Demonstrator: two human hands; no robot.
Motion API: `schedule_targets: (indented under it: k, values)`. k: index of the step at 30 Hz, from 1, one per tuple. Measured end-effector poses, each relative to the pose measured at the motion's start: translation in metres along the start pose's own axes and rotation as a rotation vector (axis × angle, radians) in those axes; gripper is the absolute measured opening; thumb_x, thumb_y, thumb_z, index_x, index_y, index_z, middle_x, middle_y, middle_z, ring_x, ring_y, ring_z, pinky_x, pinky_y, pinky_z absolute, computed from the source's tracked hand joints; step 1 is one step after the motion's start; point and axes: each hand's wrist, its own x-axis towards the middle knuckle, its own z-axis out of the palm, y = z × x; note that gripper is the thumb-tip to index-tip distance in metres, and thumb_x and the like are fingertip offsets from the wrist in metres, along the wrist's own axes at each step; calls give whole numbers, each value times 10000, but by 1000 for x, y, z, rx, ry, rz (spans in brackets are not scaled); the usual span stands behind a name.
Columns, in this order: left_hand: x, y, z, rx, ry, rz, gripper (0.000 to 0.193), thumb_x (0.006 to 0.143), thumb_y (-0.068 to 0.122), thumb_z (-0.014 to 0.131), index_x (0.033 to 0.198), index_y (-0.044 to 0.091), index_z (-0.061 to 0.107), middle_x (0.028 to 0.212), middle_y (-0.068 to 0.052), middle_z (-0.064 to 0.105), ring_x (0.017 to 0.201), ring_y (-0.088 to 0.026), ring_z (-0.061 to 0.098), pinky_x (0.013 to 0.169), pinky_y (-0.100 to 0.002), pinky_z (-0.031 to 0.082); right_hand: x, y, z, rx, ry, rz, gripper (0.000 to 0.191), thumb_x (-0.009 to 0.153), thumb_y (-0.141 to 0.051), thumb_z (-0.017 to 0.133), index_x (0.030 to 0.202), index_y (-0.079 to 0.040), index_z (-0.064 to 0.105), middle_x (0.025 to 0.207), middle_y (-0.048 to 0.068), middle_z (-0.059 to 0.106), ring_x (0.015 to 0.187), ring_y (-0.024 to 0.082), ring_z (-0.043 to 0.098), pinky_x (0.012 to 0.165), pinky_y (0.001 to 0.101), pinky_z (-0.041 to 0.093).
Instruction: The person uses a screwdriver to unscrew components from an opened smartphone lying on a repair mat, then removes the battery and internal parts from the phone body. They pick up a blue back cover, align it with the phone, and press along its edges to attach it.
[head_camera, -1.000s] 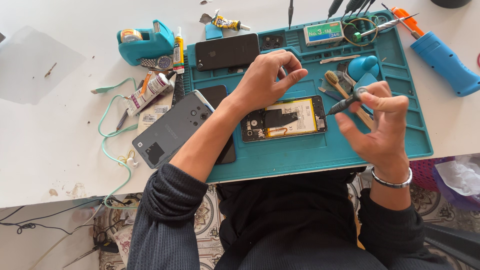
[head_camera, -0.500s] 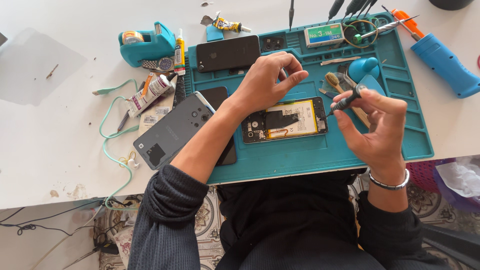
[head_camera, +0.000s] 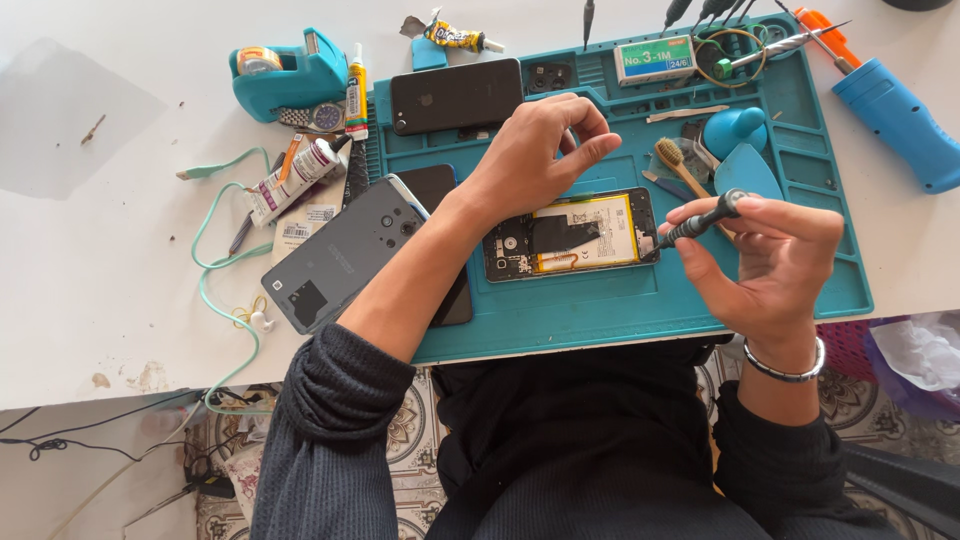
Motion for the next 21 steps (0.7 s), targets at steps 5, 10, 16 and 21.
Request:
schedule_targets:
  k: [5,10,16,21]
  values:
    - [0,-1,0,11,8,19,287,963,329,739,939,43,730,906,-53,742,720,-139,695,654,-291,570,-4,3,0,2,-8,-4,589,949,157,709,1361,-74,357,1213,128,541,1052,308,723,961,436,652]
    - [0,-1,0,7,11,17,279,961,318,741,938,40,727,902,-53,740,713,-139,693,652,-290,568,-3,2,1,18,-27,-6,576,959,156,710,1359,-78,368,1135,119,574,1044,307,729,955,428,653]
    - [0,-1,0,-4,12,31,276,967,316,739,934,42,727,902,-51,738,715,-136,690,653,-286,569,0,0,1,-3,-41,-23,554,948,139,716,1331,-66,373,1092,144,587,1023,321,739,918,417,658]
    - [0,-2,1,-1,11,22,279,962,317,740,929,39,725,898,-52,737,705,-138,686,648,-289,567,1,-1,1,-18,-65,-28,545,939,131,719,1316,-67,378,1061,176,636,1015,325,741,898,408,651]
